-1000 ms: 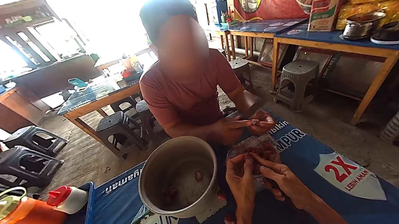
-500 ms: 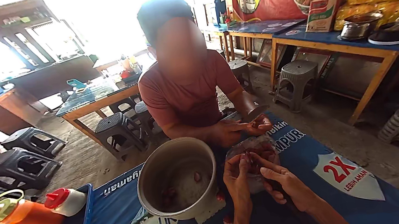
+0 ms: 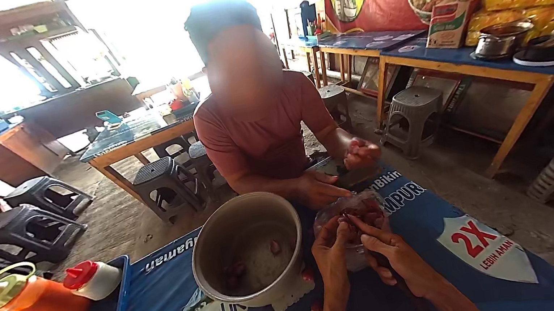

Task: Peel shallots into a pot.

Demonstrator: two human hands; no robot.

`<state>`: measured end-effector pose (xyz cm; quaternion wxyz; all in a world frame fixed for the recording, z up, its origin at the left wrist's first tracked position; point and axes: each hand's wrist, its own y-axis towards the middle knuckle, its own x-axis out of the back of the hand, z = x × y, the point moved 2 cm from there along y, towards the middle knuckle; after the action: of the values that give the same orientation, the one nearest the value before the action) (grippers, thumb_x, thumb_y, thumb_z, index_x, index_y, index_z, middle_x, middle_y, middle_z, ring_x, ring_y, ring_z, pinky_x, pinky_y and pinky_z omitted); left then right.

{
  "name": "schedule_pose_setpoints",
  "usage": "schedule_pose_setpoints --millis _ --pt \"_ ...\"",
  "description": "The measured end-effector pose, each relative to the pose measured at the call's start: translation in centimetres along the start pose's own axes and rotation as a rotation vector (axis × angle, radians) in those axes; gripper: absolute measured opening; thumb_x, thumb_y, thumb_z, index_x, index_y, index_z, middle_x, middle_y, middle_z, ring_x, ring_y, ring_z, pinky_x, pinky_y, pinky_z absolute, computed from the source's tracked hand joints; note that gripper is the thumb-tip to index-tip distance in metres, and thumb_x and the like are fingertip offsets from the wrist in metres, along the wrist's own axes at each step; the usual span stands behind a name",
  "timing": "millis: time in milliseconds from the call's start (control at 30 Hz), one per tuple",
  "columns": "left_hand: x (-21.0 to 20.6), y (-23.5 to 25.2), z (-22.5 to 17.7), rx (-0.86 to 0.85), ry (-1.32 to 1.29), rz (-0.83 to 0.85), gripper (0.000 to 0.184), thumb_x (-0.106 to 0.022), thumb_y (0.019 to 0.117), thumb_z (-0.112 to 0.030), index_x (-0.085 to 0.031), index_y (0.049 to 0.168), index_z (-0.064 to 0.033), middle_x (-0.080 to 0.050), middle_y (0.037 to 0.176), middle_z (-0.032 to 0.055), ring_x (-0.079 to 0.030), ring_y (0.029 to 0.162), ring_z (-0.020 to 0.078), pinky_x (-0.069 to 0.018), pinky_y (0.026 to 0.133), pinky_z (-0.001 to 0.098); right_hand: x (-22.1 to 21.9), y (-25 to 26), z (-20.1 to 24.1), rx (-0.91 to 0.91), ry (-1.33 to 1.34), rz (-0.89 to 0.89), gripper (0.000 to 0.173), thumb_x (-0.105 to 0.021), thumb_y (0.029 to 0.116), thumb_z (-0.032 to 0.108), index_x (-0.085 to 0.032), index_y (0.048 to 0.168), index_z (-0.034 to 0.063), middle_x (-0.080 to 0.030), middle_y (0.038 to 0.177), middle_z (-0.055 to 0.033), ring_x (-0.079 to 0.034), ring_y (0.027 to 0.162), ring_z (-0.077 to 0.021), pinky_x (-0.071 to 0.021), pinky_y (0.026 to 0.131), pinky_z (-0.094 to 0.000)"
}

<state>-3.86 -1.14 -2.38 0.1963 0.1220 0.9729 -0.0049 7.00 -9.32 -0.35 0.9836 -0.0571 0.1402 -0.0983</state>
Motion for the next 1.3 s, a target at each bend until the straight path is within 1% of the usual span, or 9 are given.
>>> schedule_pose_setpoints --millis 133,300,400,533,667,900,933,1133,1300 --pt "0.5 0.4 0.1 0.043 -0.082 0.028 0.025 -0.053 0.1020 0.001 -0.063 0.122 0.0102 -0.072 0.107 0.0146 -0.071 0.096 0.0170 -0.0578 0.090 0.0308 0.3 0.0 -0.1 0.038 0.055 -0.076 0.048 -0.040 0.1082 0.015 -0.042 0.156 0.0132 -0.051 0.063 0.0015 -0.043 0.040 -0.0063 -0.0384 0.036 -0.0200" --pt "0.4 0.4 -0.4 0.091 -0.180 0.045 0.031 -0.042 0.1042 0.005 -0.058 0.129 0.0120 -0.071 0.111 0.0159 -0.072 0.095 0.0182 -0.0587 0.091 0.0317 0.4 0.0 0.0 0.058 -0.026 -0.044 0.050 -0.039 0.1076 0.015 -0.040 0.157 0.0125 -0.050 0.063 0.0033 -0.042 0.040 -0.0056 -0.0376 0.036 -0.0197" --pt "0.4 0.4 -0.2 0.084 -0.183 0.061 0.031 -0.042 0.1037 0.005 -0.059 0.129 0.0115 -0.070 0.117 0.0163 -0.071 0.098 0.0179 -0.0580 0.092 0.0315 0.4 0.1 -0.3 0.105 -0.093 -0.013 0.051 -0.042 0.1061 0.015 -0.040 0.157 0.0110 -0.053 0.067 0.0027 -0.042 0.041 -0.0056 -0.0380 0.036 -0.0201" --pt "0.6 0.4 0.1 0.045 -0.117 0.051 0.027 -0.051 0.1015 0.004 -0.064 0.124 0.0098 -0.073 0.108 0.0131 -0.071 0.093 0.0143 -0.0580 0.089 0.0290 0.4 0.1 -0.5 0.126 -0.202 0.026 0.055 -0.044 0.1050 0.017 -0.036 0.159 0.0130 -0.055 0.070 0.0023 -0.042 0.042 -0.0054 -0.0377 0.037 -0.0205" --pt "0.7 0.6 0.3 0.029 -0.075 0.071 0.027 -0.056 0.0990 0.003 -0.062 0.124 0.0097 -0.071 0.111 0.0137 -0.069 0.097 0.0146 -0.0569 0.090 0.0289 0.3 0.2 -0.4 0.132 -0.238 0.034 0.056 -0.047 0.1044 0.017 -0.036 0.159 0.0140 -0.058 0.075 0.0011 -0.043 0.044 -0.0055 -0.0386 0.038 -0.0207" --pt "0.7 0.6 0.3 -0.033 -0.090 0.094 0.023 -0.062 0.0939 0.005 -0.065 0.116 0.0076 -0.072 0.105 0.0113 -0.070 0.096 0.0133 -0.0573 0.090 0.0278 0.4 0.5 -0.5 0.215 -0.329 -0.046 0.047 -0.044 0.1056 0.012 -0.049 0.153 0.0134 -0.063 0.083 0.0002 -0.042 0.046 -0.0035 -0.0380 0.040 -0.0200" --pt "0.7 0.5 0.3 -0.037 -0.091 0.094 0.023 -0.062 0.0939 0.005 -0.066 0.116 0.0075 -0.073 0.105 0.0113 -0.070 0.097 0.0135 -0.0574 0.090 0.0279 0.4 0.5 -0.5 0.218 -0.324 -0.053 0.047 -0.044 0.1055 0.012 -0.049 0.152 0.0126 -0.062 0.080 0.0008 -0.042 0.045 -0.0035 -0.0376 0.040 -0.0199" --pt "0.5 0.7 -0.2 0.121 -0.291 0.082 0.028 -0.039 0.1064 0.001 -0.061 0.123 0.0090 -0.072 0.104 0.0133 -0.071 0.090 0.0165 -0.0588 0.085 0.0288 1.0 -0.4 -0.5 0.163 -0.160 -0.031 0.051 -0.040 0.1047 0.014 -0.043 0.156 0.0108 -0.052 0.065 0.0045 -0.042 0.042 -0.0048 -0.0377 0.036 -0.0203" --pt "1.2 0.7 -1.0 0.271 -0.492 0.112 0.033 -0.030 0.1076 -0.003 -0.059 0.124 0.0042 -0.071 0.106 0.0113 -0.070 0.088 0.0132 -0.0575 0.081 0.0234 3.2 -1.5 -1.8 0.166 -0.193 -0.106 0.050 -0.041 0.1042 0.013 -0.045 0.154 0.0097 -0.052 0.063 0.0049 -0.042 0.040 -0.0050 -0.0374 0.036 -0.0203"
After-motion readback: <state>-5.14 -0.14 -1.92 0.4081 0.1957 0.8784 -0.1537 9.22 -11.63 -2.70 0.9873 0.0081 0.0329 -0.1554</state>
